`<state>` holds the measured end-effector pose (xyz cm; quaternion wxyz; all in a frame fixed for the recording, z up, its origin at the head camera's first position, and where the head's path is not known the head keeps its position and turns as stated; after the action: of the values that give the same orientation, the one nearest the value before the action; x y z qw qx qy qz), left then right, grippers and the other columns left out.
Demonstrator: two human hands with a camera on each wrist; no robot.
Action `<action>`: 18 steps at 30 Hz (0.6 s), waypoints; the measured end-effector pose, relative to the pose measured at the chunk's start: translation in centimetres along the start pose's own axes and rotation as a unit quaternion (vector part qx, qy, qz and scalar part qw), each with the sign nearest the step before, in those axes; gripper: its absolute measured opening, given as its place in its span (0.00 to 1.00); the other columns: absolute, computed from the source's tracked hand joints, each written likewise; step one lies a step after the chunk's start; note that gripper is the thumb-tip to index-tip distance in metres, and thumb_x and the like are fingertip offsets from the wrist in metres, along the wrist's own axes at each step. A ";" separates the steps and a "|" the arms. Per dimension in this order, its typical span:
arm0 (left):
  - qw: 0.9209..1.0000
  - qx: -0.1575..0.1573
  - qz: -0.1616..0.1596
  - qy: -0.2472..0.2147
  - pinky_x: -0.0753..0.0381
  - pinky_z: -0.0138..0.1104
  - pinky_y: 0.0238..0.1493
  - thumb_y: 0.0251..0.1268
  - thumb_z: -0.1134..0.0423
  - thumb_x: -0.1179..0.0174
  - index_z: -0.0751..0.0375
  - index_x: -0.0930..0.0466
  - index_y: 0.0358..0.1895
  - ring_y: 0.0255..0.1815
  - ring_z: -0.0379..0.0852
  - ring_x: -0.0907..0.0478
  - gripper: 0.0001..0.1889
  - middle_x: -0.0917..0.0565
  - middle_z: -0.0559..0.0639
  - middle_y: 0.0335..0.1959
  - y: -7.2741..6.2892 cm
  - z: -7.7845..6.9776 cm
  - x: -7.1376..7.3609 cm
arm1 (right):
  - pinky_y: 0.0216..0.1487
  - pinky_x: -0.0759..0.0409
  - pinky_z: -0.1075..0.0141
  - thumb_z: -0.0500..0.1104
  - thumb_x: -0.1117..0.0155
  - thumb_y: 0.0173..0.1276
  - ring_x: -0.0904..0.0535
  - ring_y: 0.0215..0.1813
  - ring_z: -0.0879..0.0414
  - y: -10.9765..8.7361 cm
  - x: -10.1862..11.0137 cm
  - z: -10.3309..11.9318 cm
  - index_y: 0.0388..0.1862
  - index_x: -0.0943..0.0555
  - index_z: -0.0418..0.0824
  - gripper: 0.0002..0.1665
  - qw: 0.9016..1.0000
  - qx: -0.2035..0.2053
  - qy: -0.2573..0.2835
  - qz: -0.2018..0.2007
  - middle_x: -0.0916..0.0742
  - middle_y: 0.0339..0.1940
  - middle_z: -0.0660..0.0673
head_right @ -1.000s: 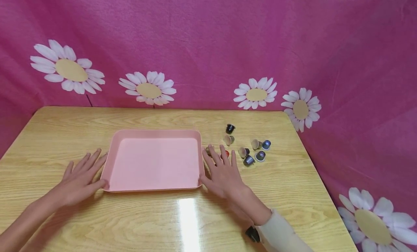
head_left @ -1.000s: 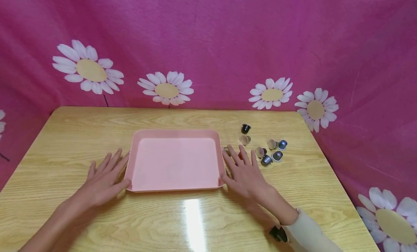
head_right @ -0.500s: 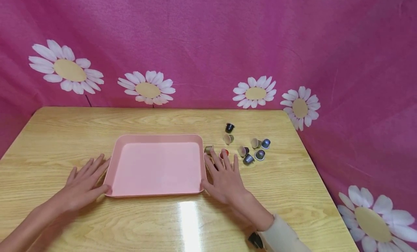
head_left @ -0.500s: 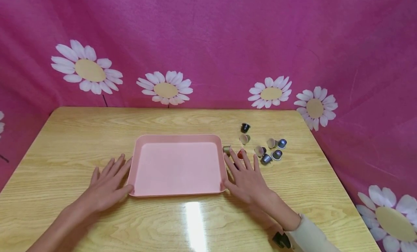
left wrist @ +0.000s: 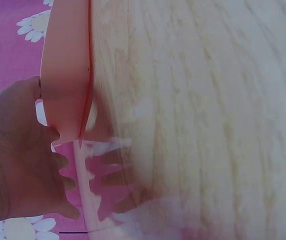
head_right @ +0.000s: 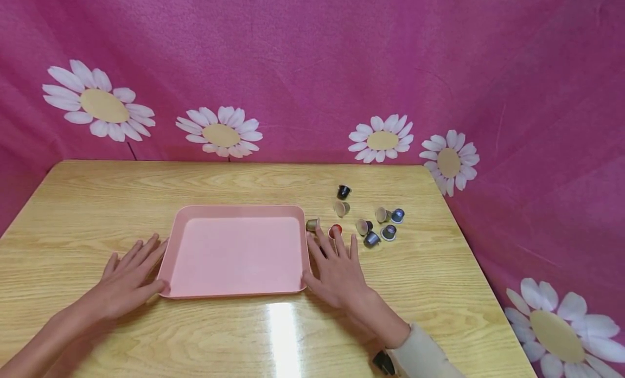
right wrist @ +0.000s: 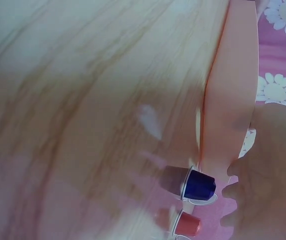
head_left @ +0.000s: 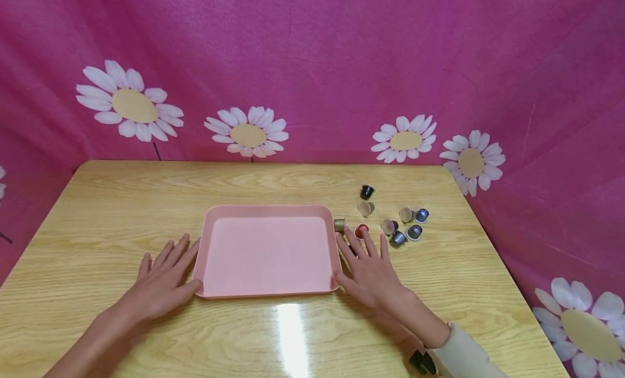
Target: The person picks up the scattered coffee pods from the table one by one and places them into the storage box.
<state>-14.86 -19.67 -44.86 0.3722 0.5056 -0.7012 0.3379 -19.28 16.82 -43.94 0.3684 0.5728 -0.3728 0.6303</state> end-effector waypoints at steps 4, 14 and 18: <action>1.000 -0.001 0.002 0.000 0.69 0.72 0.64 0.71 0.45 0.45 0.58 0.52 0.81 0.76 0.73 0.60 0.42 0.55 0.68 0.79 -0.1 0.0 -0.1 | 0.71 0.65 0.32 0.63 0.50 0.75 0.57 0.80 0.36 0.0 -0.2 0.0 0.81 0.43 0.44 0.44 1.000 -0.001 0.001 0.003 0.42 0.81 0.40; 1.000 -0.002 -0.002 -0.005 0.69 0.73 0.63 0.70 0.46 0.45 0.57 0.54 0.81 0.77 0.73 0.60 0.43 0.55 0.68 0.79 -0.2 0.0 -0.3 | 0.70 0.64 0.31 0.62 0.50 0.74 0.55 0.80 0.36 -0.1 -0.1 0.0 0.81 0.41 0.45 0.43 1.000 -0.007 0.006 -0.003 0.42 0.81 0.41; 1.000 0.004 -0.009 -0.012 0.70 0.74 0.63 0.68 0.49 0.44 0.58 0.56 0.81 0.77 0.72 0.60 0.44 0.56 0.67 0.80 0.0 -0.1 -0.4 | 0.70 0.63 0.31 0.63 0.49 0.73 0.55 0.80 0.35 -0.1 -0.1 0.0 0.81 0.41 0.45 0.43 1.000 -0.005 -0.002 -0.005 0.42 0.81 0.41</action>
<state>-14.74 -19.44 -45.13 0.3646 0.5172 -0.6997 0.3317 -19.21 16.84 -44.02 0.3740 0.5741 -0.3740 0.6250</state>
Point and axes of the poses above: each hand's wrist, its own y-axis towards the middle knuckle, its own x-axis out of the back of the hand, z = x × y, the point moved 7 cm from there along y, towards the middle knuckle
